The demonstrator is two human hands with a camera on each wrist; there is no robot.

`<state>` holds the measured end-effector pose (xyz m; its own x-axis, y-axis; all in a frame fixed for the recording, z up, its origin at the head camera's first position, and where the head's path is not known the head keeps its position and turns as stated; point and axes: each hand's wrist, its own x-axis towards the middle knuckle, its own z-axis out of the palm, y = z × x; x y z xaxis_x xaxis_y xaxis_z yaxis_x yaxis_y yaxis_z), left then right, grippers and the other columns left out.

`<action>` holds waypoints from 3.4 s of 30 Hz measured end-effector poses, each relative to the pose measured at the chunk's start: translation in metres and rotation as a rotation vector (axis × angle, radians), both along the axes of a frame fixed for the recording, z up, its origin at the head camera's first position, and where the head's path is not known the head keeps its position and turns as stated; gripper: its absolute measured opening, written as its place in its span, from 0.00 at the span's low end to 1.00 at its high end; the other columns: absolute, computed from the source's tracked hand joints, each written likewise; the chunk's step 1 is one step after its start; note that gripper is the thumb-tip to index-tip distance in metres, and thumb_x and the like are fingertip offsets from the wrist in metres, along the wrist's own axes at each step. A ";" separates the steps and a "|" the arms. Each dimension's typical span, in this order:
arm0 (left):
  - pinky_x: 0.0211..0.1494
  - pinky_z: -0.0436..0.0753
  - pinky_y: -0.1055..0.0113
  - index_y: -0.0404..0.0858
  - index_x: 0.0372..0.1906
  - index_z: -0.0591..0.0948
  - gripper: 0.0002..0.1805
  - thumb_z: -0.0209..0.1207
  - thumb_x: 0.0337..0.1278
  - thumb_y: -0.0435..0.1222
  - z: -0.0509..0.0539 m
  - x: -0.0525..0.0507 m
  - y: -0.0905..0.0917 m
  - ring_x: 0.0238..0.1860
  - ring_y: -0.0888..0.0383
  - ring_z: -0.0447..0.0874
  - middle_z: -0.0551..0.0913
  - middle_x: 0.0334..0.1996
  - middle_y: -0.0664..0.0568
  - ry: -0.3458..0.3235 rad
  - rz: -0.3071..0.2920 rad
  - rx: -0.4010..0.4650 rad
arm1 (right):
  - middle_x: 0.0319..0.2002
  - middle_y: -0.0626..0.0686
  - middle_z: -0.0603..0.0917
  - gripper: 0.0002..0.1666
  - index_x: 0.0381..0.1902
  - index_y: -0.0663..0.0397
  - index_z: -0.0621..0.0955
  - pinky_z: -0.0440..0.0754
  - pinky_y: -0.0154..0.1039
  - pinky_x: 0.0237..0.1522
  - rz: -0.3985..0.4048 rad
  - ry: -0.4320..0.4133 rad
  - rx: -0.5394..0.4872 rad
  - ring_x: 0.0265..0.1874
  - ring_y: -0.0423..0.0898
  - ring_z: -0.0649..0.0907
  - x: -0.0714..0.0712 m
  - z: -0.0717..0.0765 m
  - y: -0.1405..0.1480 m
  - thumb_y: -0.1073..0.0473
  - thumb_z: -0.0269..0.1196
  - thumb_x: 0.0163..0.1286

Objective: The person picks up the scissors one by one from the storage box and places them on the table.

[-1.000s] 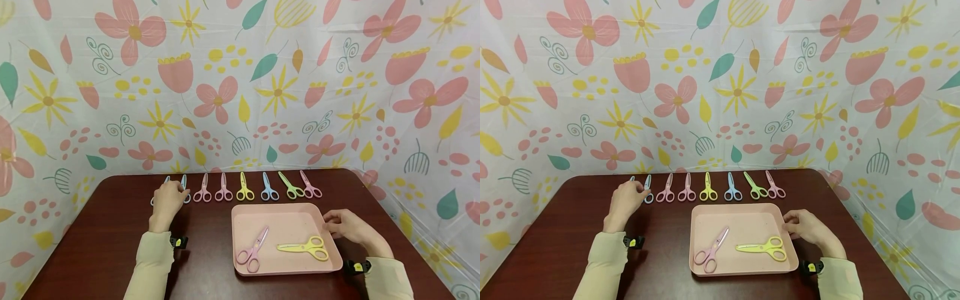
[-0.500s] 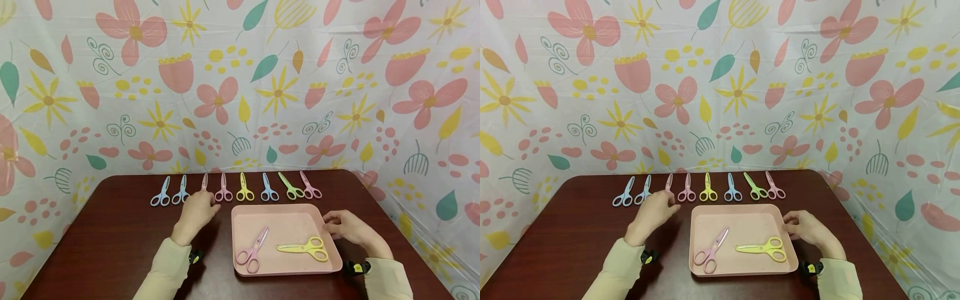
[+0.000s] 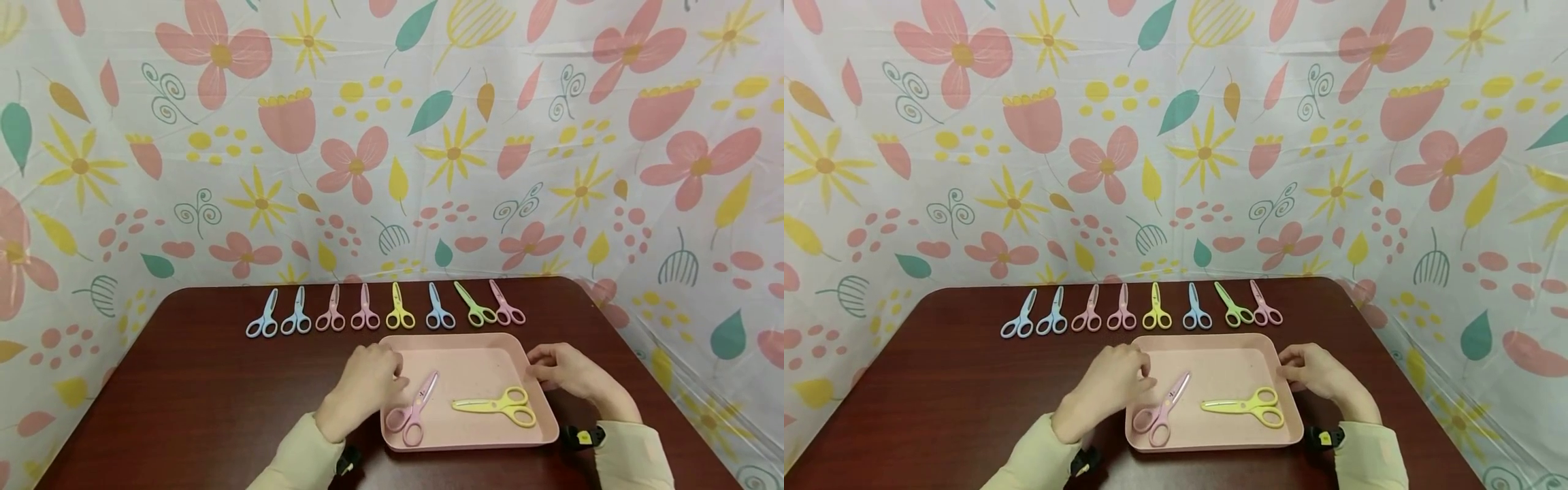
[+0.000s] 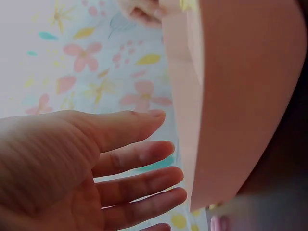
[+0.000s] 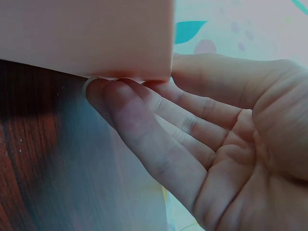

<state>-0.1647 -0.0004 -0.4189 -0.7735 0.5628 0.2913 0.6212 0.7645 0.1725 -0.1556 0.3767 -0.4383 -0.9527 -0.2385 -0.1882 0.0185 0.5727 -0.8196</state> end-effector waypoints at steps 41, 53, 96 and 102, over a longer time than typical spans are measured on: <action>0.38 0.64 0.60 0.48 0.26 0.84 0.20 0.68 0.40 0.60 -0.018 0.044 0.026 0.25 0.60 0.70 0.77 0.21 0.57 -0.003 0.044 -0.465 | 0.34 0.58 0.83 0.15 0.47 0.76 0.76 0.84 0.46 0.34 -0.017 -0.018 0.001 0.34 0.53 0.85 -0.001 0.000 -0.001 0.69 0.61 0.67; 0.38 0.64 0.59 0.46 0.19 0.78 0.18 0.70 0.32 0.54 -0.027 0.034 0.024 0.23 0.57 0.70 0.74 0.19 0.55 -0.016 0.038 -0.345 | 0.34 0.58 0.83 0.14 0.47 0.75 0.77 0.84 0.47 0.34 -0.022 -0.016 0.005 0.34 0.53 0.85 -0.001 -0.001 0.000 0.69 0.61 0.67; 0.31 0.61 0.62 0.50 0.08 0.68 0.20 0.68 0.36 0.46 0.011 0.004 -0.026 0.16 0.62 0.63 0.64 0.13 0.63 0.060 0.066 0.068 | 0.33 0.58 0.84 0.14 0.47 0.76 0.77 0.84 0.47 0.34 -0.012 -0.002 -0.010 0.33 0.52 0.85 0.001 -0.001 -0.004 0.68 0.61 0.67; 0.30 0.62 0.61 0.51 0.06 0.67 0.20 0.68 0.34 0.44 0.016 -0.010 -0.051 0.16 0.63 0.62 0.63 0.11 0.64 0.074 0.139 0.155 | 0.32 0.57 0.83 0.14 0.46 0.74 0.78 0.84 0.47 0.33 -0.045 0.017 0.035 0.31 0.51 0.85 0.003 -0.001 -0.004 0.68 0.62 0.66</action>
<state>-0.1743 -0.0518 -0.4025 -0.8140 0.3958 0.4252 0.5267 0.8116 0.2527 -0.1526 0.3731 -0.4391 -0.9655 -0.1887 -0.1793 0.0312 0.6000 -0.7994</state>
